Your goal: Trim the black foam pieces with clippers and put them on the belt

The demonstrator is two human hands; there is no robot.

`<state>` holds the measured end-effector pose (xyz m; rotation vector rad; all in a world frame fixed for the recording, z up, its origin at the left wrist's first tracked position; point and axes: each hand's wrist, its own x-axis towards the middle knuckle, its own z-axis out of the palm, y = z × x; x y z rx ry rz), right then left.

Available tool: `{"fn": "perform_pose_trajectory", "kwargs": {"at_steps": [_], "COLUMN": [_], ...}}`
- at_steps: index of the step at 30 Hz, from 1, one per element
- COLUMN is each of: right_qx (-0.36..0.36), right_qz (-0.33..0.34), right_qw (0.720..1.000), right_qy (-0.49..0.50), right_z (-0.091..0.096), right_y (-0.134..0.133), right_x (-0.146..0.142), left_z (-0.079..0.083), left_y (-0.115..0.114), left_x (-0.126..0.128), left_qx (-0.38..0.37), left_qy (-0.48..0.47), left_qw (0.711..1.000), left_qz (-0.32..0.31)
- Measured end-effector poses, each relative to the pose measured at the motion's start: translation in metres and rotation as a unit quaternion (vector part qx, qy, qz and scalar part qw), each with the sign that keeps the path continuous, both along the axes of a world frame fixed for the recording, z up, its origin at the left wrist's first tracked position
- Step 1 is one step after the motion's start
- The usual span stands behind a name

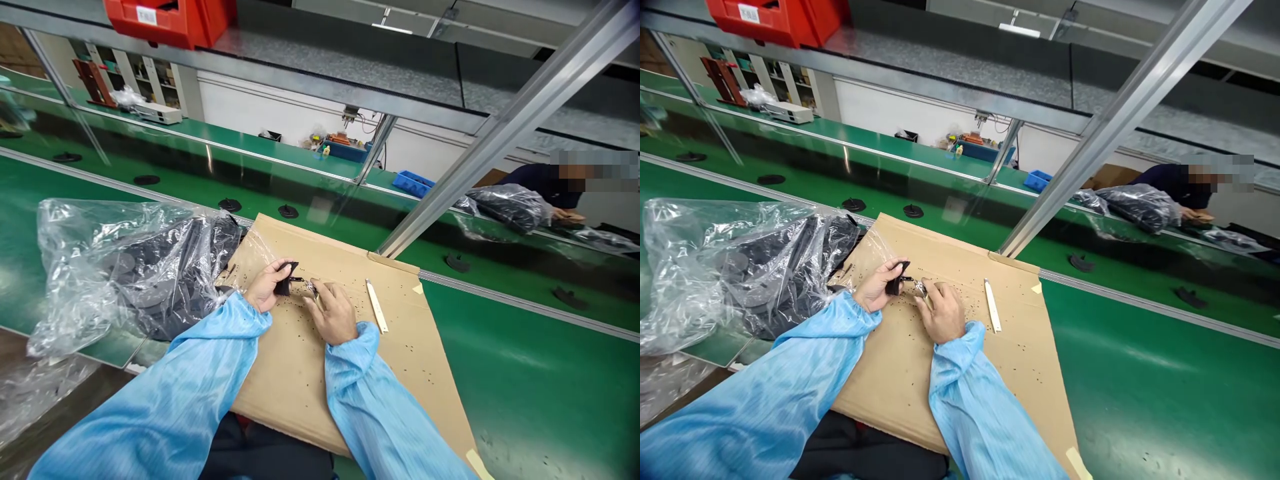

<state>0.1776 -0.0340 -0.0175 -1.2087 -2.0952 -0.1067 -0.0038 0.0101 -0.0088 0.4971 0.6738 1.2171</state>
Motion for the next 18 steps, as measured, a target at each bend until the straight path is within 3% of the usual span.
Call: {"fn": "perform_pose_trajectory", "kwargs": {"at_steps": [18], "right_qx": [0.023], "right_qz": [-0.017], "right_qw": [0.998], "right_qy": [-0.048], "right_z": [0.0009], "right_y": [-0.0002], "right_x": [-0.0006], "left_z": [0.0022], "left_y": [-0.0021], "left_x": [-0.0014], "left_qx": [0.0], "left_qy": [0.021], "left_qw": [1.0], "left_qz": [-0.001]}}
